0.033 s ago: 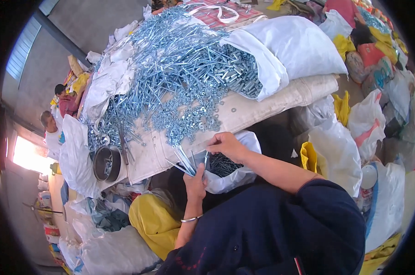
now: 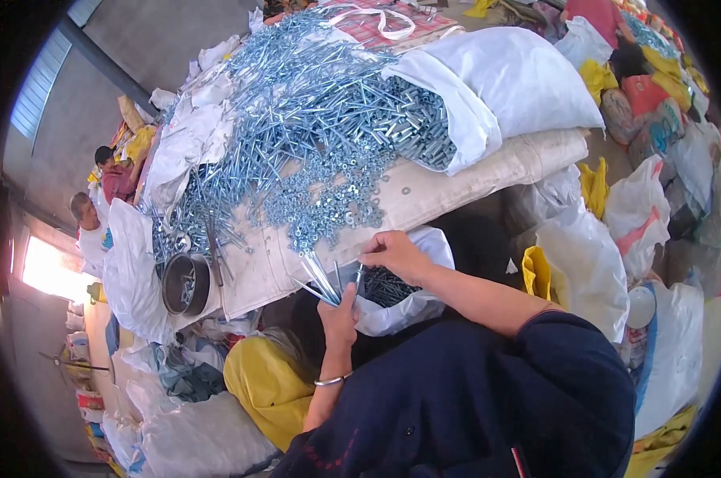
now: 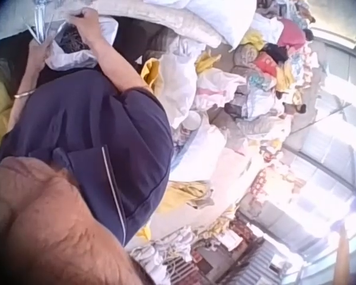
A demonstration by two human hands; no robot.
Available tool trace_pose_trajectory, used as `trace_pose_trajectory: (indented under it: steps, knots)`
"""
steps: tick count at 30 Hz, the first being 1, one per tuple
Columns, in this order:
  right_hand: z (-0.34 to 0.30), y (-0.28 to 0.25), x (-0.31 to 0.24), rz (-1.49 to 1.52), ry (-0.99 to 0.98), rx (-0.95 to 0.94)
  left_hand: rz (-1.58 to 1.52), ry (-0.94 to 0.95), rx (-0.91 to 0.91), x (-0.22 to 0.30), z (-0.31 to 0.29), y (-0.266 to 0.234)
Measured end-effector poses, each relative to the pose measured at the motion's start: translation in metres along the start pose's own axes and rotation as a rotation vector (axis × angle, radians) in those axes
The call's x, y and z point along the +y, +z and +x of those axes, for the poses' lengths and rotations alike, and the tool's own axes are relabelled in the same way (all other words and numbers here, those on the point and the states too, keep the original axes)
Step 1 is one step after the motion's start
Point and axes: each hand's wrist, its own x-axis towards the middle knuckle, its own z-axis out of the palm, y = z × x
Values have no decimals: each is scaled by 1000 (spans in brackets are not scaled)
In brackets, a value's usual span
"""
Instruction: The person assembles washers and nuts onto long metal bolts by hand, picking up components from sacks and threading them onto the bolts.
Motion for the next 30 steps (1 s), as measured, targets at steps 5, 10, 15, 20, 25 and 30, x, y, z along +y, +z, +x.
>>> trace_pose_trajectory:
  steps: [5,10,15,20,25,30]
  knots:
    - [-10,4,6,-120,-83,108,338,249,71,-24,16,-13]
    - [-10,0,11,163,-51,71,70,33,62,7,0,6]
    - [-13,18,3,25,-56,13,-219,-140,-92,-4,-2,-3]
    - [-17,27,16,-239,-121,-54,-242,-105,-93,-1,0,1]
    - [-23,39,10,-62,-47,-97,-137,-13,37,-3,8,-2]
    - [13,30,-38,-409,-296,-58,-203,146,253,12,28,-19]
